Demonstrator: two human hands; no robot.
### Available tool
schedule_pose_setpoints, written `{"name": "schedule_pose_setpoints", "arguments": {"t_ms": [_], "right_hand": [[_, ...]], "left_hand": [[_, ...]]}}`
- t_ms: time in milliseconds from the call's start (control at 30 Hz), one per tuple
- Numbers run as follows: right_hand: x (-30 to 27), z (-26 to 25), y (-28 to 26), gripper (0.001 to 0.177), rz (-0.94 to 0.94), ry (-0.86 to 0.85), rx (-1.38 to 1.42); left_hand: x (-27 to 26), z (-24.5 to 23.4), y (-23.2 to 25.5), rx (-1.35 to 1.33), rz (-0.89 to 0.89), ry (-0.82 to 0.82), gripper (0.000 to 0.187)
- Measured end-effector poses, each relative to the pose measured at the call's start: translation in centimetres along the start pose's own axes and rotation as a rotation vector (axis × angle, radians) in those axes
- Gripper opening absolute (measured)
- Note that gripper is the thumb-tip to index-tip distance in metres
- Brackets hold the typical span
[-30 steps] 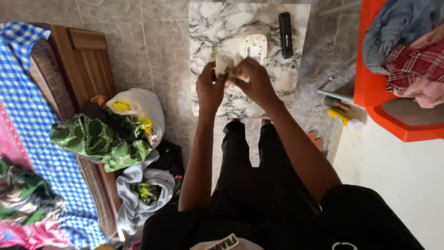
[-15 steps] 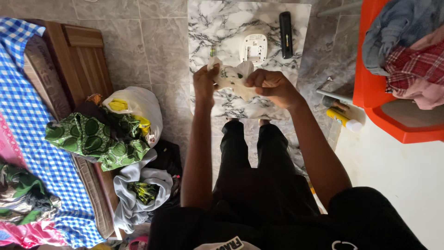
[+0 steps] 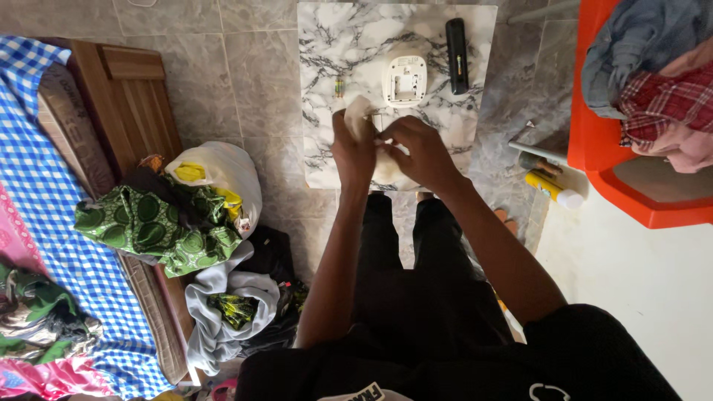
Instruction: The person opens the battery compartment of a white electronic device, removes batteries from a plastic bag, and inserts them one by one into the slots. The person then closes the compartment and briefly checks the device before reopening it to remove and reinsert the batteries again.
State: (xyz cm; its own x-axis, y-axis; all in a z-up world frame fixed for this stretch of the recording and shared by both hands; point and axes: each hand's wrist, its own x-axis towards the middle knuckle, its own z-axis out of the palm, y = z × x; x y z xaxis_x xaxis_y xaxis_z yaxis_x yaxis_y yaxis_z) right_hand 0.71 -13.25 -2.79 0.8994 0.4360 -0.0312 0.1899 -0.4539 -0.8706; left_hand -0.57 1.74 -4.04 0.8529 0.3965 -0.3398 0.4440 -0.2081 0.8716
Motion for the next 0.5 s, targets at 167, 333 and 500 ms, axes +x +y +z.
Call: {"name": "schedule_pose_setpoints", "arguments": {"t_ms": [167, 333, 500], "right_hand": [[-1.0, 0.2, 1.6, 0.011, 0.078, 0.137, 0.155], [-0.7, 1.4, 4.7, 0.011, 0.314, 0.315, 0.34], [-2.2, 0.8, 6.7, 0.008, 0.446, 0.406, 0.795]], "left_hand": [[-0.6, -2.0, 1.6, -0.129, -0.049, -0.233, 0.056], [0.1, -3.2, 1.8, -0.067, -0.075, -0.342, 0.047], [0.1, -4.1, 1.4, 0.083, 0.183, -0.195, 0.028]]}}
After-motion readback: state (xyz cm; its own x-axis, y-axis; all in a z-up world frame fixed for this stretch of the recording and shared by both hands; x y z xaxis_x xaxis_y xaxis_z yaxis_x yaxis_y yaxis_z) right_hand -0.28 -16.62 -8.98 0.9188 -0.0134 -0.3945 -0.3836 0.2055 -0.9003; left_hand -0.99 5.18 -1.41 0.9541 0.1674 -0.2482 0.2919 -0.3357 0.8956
